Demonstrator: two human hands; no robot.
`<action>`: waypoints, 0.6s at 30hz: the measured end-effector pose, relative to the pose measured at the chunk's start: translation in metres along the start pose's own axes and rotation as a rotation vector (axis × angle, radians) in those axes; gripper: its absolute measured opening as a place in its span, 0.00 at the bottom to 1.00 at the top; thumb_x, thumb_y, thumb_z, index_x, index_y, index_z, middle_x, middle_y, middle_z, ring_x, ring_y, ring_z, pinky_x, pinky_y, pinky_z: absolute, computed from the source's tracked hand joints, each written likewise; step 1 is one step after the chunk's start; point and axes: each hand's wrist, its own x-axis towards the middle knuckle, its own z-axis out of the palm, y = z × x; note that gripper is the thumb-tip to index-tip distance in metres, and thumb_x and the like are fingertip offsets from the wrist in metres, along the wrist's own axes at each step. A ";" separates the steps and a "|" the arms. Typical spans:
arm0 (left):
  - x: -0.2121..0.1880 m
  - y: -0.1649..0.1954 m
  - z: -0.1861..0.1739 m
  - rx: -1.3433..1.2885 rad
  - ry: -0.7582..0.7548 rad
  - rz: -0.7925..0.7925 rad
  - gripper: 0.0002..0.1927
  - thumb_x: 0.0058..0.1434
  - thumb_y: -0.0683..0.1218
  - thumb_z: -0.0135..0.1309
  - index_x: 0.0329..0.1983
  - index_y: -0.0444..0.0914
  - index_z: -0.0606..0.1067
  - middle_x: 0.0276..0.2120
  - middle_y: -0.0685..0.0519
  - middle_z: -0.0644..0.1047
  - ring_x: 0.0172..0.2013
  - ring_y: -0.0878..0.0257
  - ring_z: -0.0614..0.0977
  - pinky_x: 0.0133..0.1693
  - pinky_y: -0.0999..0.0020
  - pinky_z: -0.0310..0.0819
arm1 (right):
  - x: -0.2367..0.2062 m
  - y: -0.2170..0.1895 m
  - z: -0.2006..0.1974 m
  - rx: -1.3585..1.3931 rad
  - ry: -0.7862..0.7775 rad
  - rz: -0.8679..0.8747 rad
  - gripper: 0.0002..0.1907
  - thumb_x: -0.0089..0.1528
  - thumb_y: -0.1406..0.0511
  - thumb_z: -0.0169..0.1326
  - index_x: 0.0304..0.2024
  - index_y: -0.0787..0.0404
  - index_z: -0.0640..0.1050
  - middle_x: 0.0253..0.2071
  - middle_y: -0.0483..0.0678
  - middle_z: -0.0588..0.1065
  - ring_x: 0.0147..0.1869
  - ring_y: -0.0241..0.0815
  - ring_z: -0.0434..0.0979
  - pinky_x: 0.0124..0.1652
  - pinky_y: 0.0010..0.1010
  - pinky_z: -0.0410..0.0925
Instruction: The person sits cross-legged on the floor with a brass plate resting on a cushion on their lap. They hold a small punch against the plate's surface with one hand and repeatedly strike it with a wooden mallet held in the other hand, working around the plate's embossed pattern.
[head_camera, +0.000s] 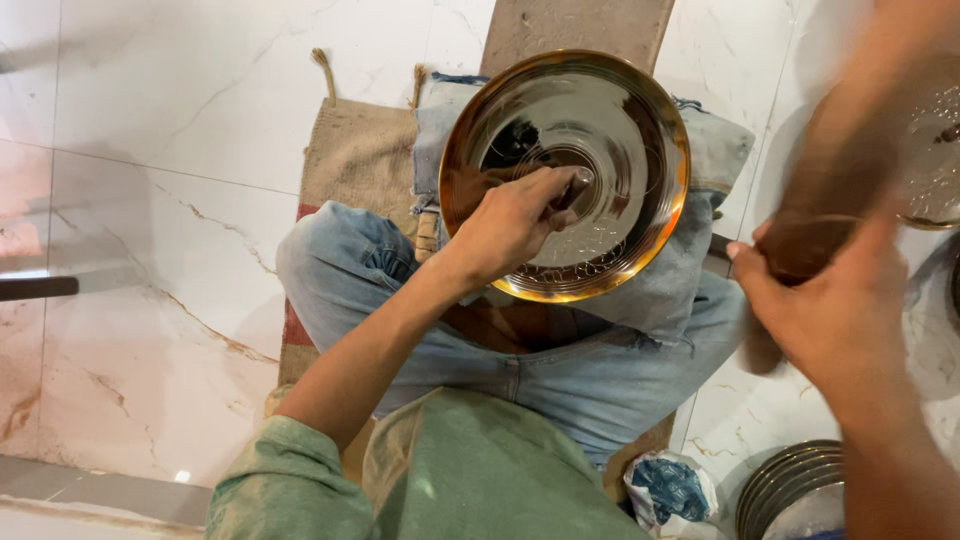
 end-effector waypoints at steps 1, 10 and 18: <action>-0.001 0.000 0.000 -0.007 -0.026 -0.019 0.23 0.66 0.42 0.57 0.63 0.37 0.67 0.49 0.43 0.78 0.49 0.42 0.82 0.47 0.53 0.77 | 0.008 -0.008 -0.004 -0.323 -0.188 -0.036 0.41 0.63 0.60 0.62 0.72 0.47 0.54 0.42 0.49 0.76 0.40 0.48 0.81 0.40 0.40 0.75; -0.034 0.015 0.045 -0.027 0.493 -0.391 0.12 0.68 0.39 0.58 0.50 0.33 0.69 0.41 0.41 0.81 0.43 0.43 0.84 0.43 0.55 0.76 | 0.045 -0.094 -0.008 -0.989 -0.429 -0.396 0.47 0.59 0.68 0.56 0.77 0.29 0.58 0.36 0.45 0.72 0.34 0.44 0.80 0.31 0.35 0.75; -0.046 0.006 0.019 -0.260 0.820 -0.160 0.12 0.69 0.37 0.55 0.51 0.34 0.66 0.40 0.47 0.78 0.42 0.59 0.84 0.44 0.63 0.81 | 0.005 -0.061 0.010 -0.486 -0.218 -0.324 0.44 0.56 0.68 0.62 0.73 0.37 0.63 0.36 0.49 0.74 0.34 0.52 0.78 0.33 0.44 0.72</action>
